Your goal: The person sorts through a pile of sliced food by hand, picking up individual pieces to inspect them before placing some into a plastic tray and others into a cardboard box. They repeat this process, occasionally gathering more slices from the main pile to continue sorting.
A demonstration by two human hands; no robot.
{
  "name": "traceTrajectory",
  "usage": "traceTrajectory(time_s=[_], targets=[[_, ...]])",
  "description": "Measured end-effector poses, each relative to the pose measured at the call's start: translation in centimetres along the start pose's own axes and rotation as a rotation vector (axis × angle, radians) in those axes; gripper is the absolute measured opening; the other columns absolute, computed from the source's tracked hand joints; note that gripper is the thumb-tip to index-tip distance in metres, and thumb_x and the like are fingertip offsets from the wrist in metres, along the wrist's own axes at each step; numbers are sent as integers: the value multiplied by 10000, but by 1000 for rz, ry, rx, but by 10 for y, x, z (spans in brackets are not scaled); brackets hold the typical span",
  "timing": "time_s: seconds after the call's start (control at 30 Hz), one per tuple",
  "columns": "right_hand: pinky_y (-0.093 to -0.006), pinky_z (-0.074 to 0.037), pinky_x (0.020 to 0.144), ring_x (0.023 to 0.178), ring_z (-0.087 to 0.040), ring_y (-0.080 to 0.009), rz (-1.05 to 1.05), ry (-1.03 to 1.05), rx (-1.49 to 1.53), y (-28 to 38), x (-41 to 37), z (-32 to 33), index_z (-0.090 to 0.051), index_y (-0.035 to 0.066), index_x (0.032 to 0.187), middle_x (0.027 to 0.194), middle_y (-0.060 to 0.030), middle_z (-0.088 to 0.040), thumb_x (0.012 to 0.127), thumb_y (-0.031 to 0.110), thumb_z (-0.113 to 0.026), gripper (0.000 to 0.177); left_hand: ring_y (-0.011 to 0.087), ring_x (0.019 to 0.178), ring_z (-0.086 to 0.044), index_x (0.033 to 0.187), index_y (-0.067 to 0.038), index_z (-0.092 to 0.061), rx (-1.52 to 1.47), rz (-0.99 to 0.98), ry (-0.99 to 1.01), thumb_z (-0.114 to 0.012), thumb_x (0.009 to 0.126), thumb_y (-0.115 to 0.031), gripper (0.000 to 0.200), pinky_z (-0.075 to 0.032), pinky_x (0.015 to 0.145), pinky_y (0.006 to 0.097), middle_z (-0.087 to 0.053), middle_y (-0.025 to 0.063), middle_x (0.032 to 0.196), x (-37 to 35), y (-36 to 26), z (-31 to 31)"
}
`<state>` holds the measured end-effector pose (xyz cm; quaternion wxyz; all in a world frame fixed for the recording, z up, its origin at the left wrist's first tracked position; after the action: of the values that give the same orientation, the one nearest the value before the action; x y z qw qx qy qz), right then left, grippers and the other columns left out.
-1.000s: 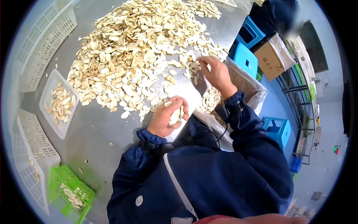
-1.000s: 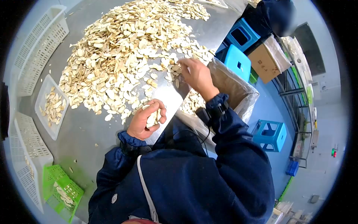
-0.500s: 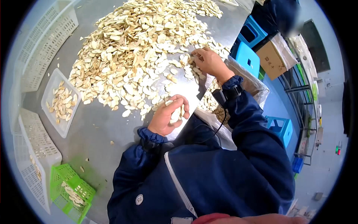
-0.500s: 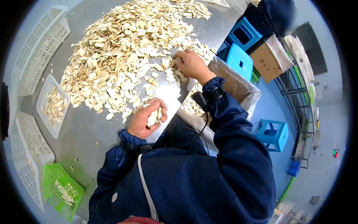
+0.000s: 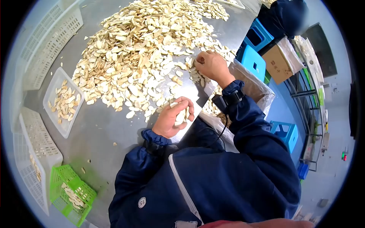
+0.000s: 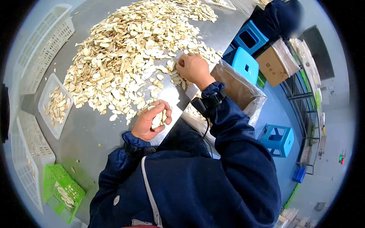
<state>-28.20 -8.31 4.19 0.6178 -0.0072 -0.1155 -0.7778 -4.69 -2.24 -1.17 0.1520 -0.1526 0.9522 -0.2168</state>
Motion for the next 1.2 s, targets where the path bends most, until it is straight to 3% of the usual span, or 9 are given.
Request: traceTrajectory(time_s=[0.13,0.3,0.4,0.53,0.7,0.87,0.97,1.1,1.2], targets=[[-432,-572,861,1024,-718,-338,-62,169,203,2,-1,-3,-755,94,1022,981,-123,-764,862,228,-751,208,114,814,-614,1071,-67,-598,11,-12,-4,-564,1107,-272,211,-350,431,187,-608,47,978,-1,0,-1],[-413,-569,909,1038,-714,-327,51,-13,378,-5,-27,23,-761,98,1191,1093,-136,-752,923,218,-718,296,113,823,-615,1094,-69,-596,104,-72,3,-563,1104,-263,197,-350,433,186,-607,44,981,0,-2,-1],[-432,-571,870,985,-717,-336,-110,-49,274,-41,-27,20,-786,78,1130,1051,-146,-760,948,203,-703,236,117,832,-622,1133,-75,-594,26,-10,-12,-569,1101,-253,182,-356,438,184,-616,44,998,-1,-1,-1],[-443,-566,869,970,-697,-371,211,-131,285,-4,-34,14,-802,73,1066,1039,-148,-749,951,234,-725,212,123,833,-630,1135,-78,-595,-4,-8,3,-575,1099,-250,177,-363,438,184,-621,47,1003,0,1,1],[-463,-560,872,964,-694,-390,191,-51,287,7,-28,11,-805,85,1034,1034,-161,-751,901,263,-755,228,127,823,-638,1110,-78,-604,1,-17,3,-577,1100,-253,177,-362,431,190,-625,46,988,-1,0,1],[-370,-574,758,831,-754,-278,46,45,389,-14,-22,11,-765,29,1092,935,-169,-771,979,264,-738,263,115,861,-646,1172,-43,-629,792,-546,138,-583,1046,-155,175,-416,481,221,-643,57,1025,-6,-11,-2],[-333,-550,690,731,-711,-188,128,356,387,26,-8,17,-746,-6,1093,854,-140,-756,994,218,-712,247,118,841,-719,1155,-71,-658,357,-84,107,-601,1041,-295,258,-455,467,261,-677,24,938,0,3,-2],[-321,-547,677,712,-707,-161,525,746,266,143,9,42,-759,26,1085,806,-104,-745,1012,253,-729,240,121,727,-692,1130,-49,-655,264,99,190,-621,1056,-317,280,-429,431,217,-702,51,930,-2,17,-10],[-312,-564,982,1146,-719,-217,479,713,1020,204,27,44,-597,3,1472,1321,-121,-727,1072,231,-686,469,110,729,-686,1121,-61,-657,334,116,268,-642,1048,-321,270,-420,430,212,-701,42,928,-1,23,-11]])
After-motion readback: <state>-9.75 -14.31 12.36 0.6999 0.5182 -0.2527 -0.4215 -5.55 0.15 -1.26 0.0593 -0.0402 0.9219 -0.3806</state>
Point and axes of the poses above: each hand's wrist, its own x-axis towards the middle knuckle, its own z-axis out of the back of the hand, y = z × x, the point moved 5 cm from there along x, towards the middle knuckle
